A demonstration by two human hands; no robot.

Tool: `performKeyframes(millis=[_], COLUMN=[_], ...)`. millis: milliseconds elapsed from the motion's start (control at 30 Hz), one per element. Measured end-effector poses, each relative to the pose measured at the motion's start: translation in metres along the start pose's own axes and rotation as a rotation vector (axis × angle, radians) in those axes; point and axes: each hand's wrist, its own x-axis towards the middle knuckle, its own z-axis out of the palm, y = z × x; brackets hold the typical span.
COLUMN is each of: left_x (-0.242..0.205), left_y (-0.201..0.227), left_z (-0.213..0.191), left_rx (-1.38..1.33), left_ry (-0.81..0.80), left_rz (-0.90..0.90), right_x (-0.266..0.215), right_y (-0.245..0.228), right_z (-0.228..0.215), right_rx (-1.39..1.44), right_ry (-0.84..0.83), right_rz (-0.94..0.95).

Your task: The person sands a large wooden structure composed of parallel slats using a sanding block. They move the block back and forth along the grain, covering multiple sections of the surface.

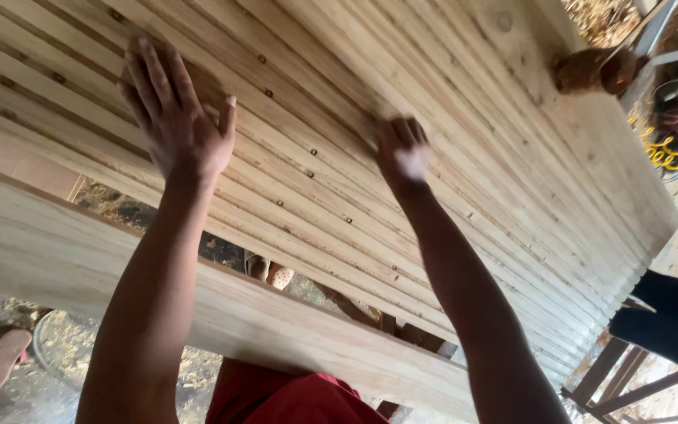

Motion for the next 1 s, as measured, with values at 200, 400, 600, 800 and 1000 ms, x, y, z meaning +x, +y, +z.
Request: performKeyframes(millis=[200,400,600,800,1000], left_x=[0.000,-0.002,0.004,0.001,0.003], left_y=[-0.002,-0.002,0.005,0.001,-0.005], left_z=[0.011,0.011,-0.005,0.000,-0.001], left_rx=[0.050,0.045,-0.017,-0.039,-0.093], left_ry=[0.046,0.060,0.016,0.057,0.095], left_rz=[0.023,0.011,-0.016,0.025,0.102], right_x=[-0.012,0.070,0.018,0.122,0.164], right_y=[0.000,-0.044,-0.018,-0.079,-0.100], right_z=[0.004,0.091,-0.004,0.082,0.097], right_rx=[0.003,0.033,-0.055,0.052,0.009], right_ry=[-0.002,-0.026,-0.059,0.037,-0.023], right_rz=[0.033,0.013,0.033,0.023,-0.028])
